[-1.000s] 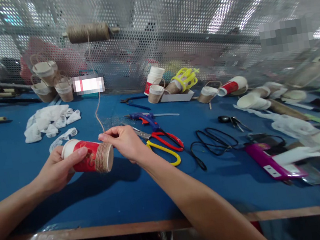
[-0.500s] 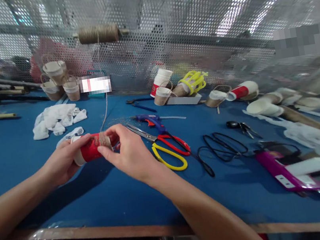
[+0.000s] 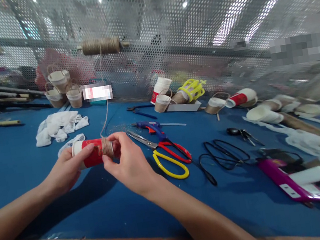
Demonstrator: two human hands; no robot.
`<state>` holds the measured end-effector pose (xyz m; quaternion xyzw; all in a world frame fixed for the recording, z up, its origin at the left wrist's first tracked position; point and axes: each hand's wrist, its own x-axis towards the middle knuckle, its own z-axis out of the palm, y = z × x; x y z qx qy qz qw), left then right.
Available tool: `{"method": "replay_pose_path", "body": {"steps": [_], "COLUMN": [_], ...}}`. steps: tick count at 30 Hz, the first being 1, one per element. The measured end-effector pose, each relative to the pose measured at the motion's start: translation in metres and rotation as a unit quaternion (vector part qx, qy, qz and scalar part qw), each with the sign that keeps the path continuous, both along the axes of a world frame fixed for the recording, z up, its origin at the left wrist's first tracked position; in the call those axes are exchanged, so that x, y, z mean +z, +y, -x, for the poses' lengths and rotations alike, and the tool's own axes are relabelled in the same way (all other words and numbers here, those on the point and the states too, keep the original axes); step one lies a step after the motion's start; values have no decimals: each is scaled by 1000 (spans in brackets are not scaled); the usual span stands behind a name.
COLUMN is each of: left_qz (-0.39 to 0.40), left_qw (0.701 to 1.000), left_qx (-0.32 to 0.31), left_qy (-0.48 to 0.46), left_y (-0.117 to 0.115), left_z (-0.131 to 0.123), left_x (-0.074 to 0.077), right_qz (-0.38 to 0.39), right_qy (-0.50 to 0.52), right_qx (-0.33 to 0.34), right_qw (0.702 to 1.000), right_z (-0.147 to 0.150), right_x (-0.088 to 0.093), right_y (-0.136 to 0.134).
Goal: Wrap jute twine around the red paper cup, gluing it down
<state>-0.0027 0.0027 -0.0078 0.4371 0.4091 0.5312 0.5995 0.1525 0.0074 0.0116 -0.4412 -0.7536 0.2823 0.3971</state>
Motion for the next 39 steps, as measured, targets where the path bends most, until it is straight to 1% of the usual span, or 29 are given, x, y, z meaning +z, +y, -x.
{"method": "replay_pose_path", "body": {"steps": [2,4,5,6,8,10,11,13,14,16,18,21,23,25,26,28,32,36,39], "left_qz": [-46,-94,-119,-144,-171,-141,-103,1,53,131,159,133,108,85,72,46,15,9,7], "left_qw": [997,988,981,974,963,971,980,992,992,984,982,988,991,994,995,996,994,991,989], "left_qx": [-5,-13,-23,-34,-61,-89,-100,-114,-116,-105,-85,-66,-66,-70,-73,-78,-82,-68,-66], "left_qy": [59,122,149,172,197,174,139,45,-1,-49,-54,-43,-34,-16,-4,24,72,119,132], "left_y": [-1,-3,-4,-5,-6,-5,-3,1,3,7,9,7,5,2,1,0,-2,-2,-1], "left_z": [1,3,4,4,6,6,7,7,7,6,6,4,2,1,1,1,2,1,1], "left_x": [-1,-1,-1,-1,-2,-2,-2,0,0,1,1,0,-1,-1,-1,-2,-3,-3,-3], "right_qz": [94,190,225,249,260,240,226,188,162,102,63,37,-4,-44,-52,-40,-16,-12,-4], "right_qy": [70,134,155,166,170,166,157,122,96,39,-7,-12,2,-2,-7,-14,-28,-36,-28], "right_qx": [-5,-14,-16,-14,-7,1,4,15,25,48,57,13,-5,19,38,70,106,124,131], "right_qw": [993,973,962,954,950,956,962,975,982,993,996,999,1000,999,998,997,994,992,991], "right_z": [-3,-7,-9,-11,-16,-19,-21,-22,-22,-22,-22,-24,-25,-25,-25,-23,-19,-17,-15], "right_x": [4,7,8,7,5,-1,-3,-8,-9,-11,-12,-13,-14,-13,-12,-10,-5,-4,-5], "right_y": [2,4,5,6,5,3,1,-3,-5,-8,-9,-5,-2,1,2,1,-1,-4,-8]}}
